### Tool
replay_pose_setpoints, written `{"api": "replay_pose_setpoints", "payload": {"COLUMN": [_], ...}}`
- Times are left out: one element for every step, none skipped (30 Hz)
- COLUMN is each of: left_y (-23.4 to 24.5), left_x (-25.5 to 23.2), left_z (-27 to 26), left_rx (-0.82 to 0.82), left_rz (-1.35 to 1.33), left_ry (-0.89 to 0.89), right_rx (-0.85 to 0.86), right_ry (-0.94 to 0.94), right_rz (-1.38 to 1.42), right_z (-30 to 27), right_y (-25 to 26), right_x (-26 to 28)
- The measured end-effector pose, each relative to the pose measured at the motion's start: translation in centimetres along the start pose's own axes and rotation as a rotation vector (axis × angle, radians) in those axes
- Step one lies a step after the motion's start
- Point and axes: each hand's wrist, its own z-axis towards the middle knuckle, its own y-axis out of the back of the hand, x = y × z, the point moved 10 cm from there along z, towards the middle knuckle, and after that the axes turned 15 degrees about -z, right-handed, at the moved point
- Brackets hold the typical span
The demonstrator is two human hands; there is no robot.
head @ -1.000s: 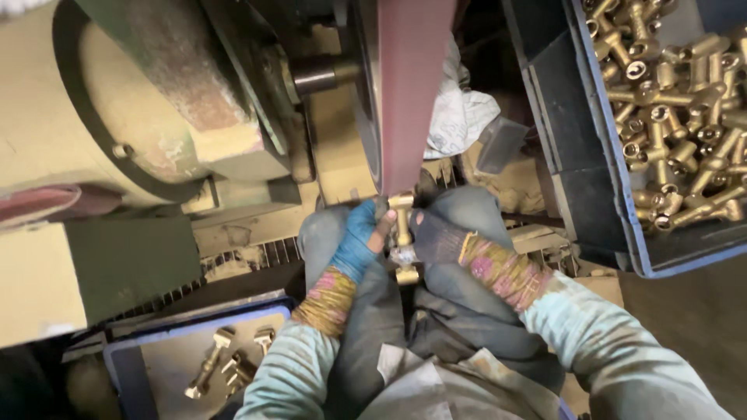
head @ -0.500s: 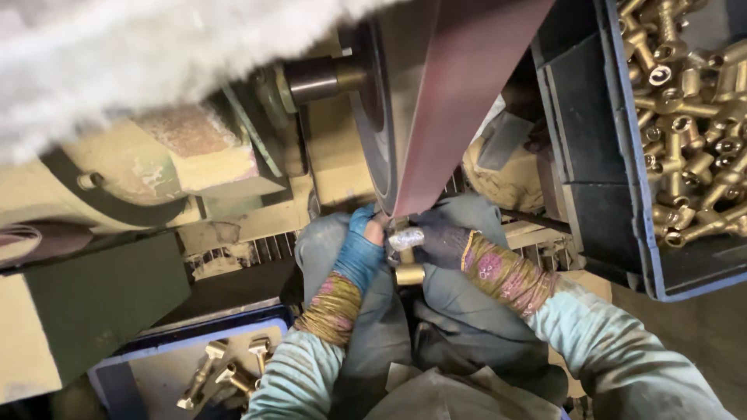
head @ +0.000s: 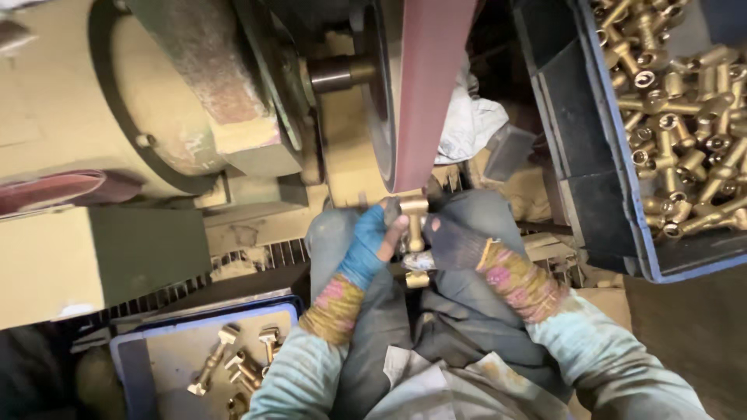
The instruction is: The person sits on the floor and repeatedly picks up brass-colored metal parts from a blue bin. They press each part against a moving belt grinder to smooth its surface, then place the finished part into a separate bin.
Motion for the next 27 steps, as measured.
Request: {"api": "replay_pose_setpoints", "payload": {"left_y": [-0.7, -1.3, -2.0, -1.1, 0.0, 1.5, 2.7, 1.9, 1.1, 0.4, 0.2, -0.4, -0.8, -1.2, -1.4, -1.4, -1.9, -2.4, -3.2, -4.0, -4.8, -5.6, -5.8, -5.9, -5.9, -6.0, -5.7], "left_x": [-1.6, -3.0, -4.2, -4.7, -5.1, -5.3, -5.1, -4.6, -4.2, -3.8, -3.2, -2.5, -2.2, -2.4, -3.0, -3.9, -5.5, -7.2, -8.5, -8.9, -9.1, -8.9, -8.6, -8.1, -7.6, -7.4, -7.4], "left_z": [-1.0, -2.1, -3.2, -4.3, -5.3, -5.9, -6.6, -7.3, -8.0, -8.3, -8.8, -9.4, -9.9, -9.8, -9.4, -8.9, -8.7, -8.6, -8.4, -8.0, -7.5, -6.9, -6.7, -6.5, -5.9, -5.3, -5.1], "left_rx": [0.018, 0.036, 0.057, -0.006, -0.065, -0.122, -0.18, -0.107, -0.039, 0.029, 0.004, -0.02, -0.053, -0.054, -0.054, -0.053, -0.001, 0.05, 0.107, 0.129, 0.159, 0.189, 0.163, 0.137, 0.121, 0.127, 0.124], "left_rz": [0.032, 0.063, 0.089, 0.065, 0.041, 0.029, 0.019, -0.084, -0.184, -0.285, -0.335, -0.385, -0.434, -0.494, -0.55, -0.606, -0.478, -0.349, -0.221, -0.142, -0.065, 0.012, 0.027, 0.042, 0.059, 0.043, 0.027], "left_ry": [-0.07, -0.14, -0.205, -0.182, -0.156, -0.097, -0.036, -0.013, 0.009, 0.033, 0.045, 0.058, 0.06, 0.051, 0.038, 0.023, -0.028, -0.077, -0.12, -0.096, -0.064, -0.032, -0.004, 0.023, 0.042, 0.023, 0.002], "right_rx": [-0.065, -0.117, -0.176, -0.234, -0.299, -0.392, -0.498, -0.585, -0.661, -0.788, -0.535, -0.242, 0.105, 0.16, 0.218, 0.276, 0.025, -0.206, -0.427, -0.328, -0.232, -0.132, -0.03, 0.075, 0.177, 0.108, 0.053], "right_ry": [0.013, 0.036, 0.078, 0.126, 0.178, 0.248, 0.325, 0.366, 0.383, 0.41, 0.325, 0.226, 0.112, 0.12, 0.132, 0.144, 0.179, 0.207, 0.22, 0.197, 0.161, 0.122, 0.072, 0.02, -0.025, -0.048, -0.072], "right_rz": [0.077, 0.152, 0.265, 0.356, 0.429, 0.447, 0.456, 0.465, 0.478, 0.441, 0.902, 1.338, 1.743, 1.703, 1.662, 1.621, 1.09, 0.55, 0.0, 0.276, 0.551, 0.825, 1.105, 1.385, 1.655, 1.261, 0.867], "right_z": [-1.1, -2.0, -3.2, -4.5, -5.6, -6.4, -7.5, -8.5, -9.1, -10.1, -8.3, -7.3, -7.1, -7.2, -7.1, -7.3, -7.6, -8.8, -9.9, -9.2, -8.9, -8.5, -8.3, -8.4, -8.1, -7.6, -6.9], "right_y": [0.6, 1.0, 1.4, 1.9, 2.6, 3.3, 4.0, 4.4, 4.5, 5.1, 3.0, 0.1, -2.6, -2.9, -3.1, -3.2, -1.2, 1.4, 3.5, 2.6, 1.6, 0.3, -1.6, -3.3, -4.5, -4.5, -4.1], "right_x": [0.8, 1.8, 2.9, 4.1, 5.0, 6.2, 7.3, 7.9, 8.2, 8.3, 6.9, 6.5, 7.1, 7.2, 7.3, 7.4, 5.9, 5.1, 5.6, 4.9, 4.3, 4.0, 4.2, 4.6, 5.0, 4.2, 3.5]}}
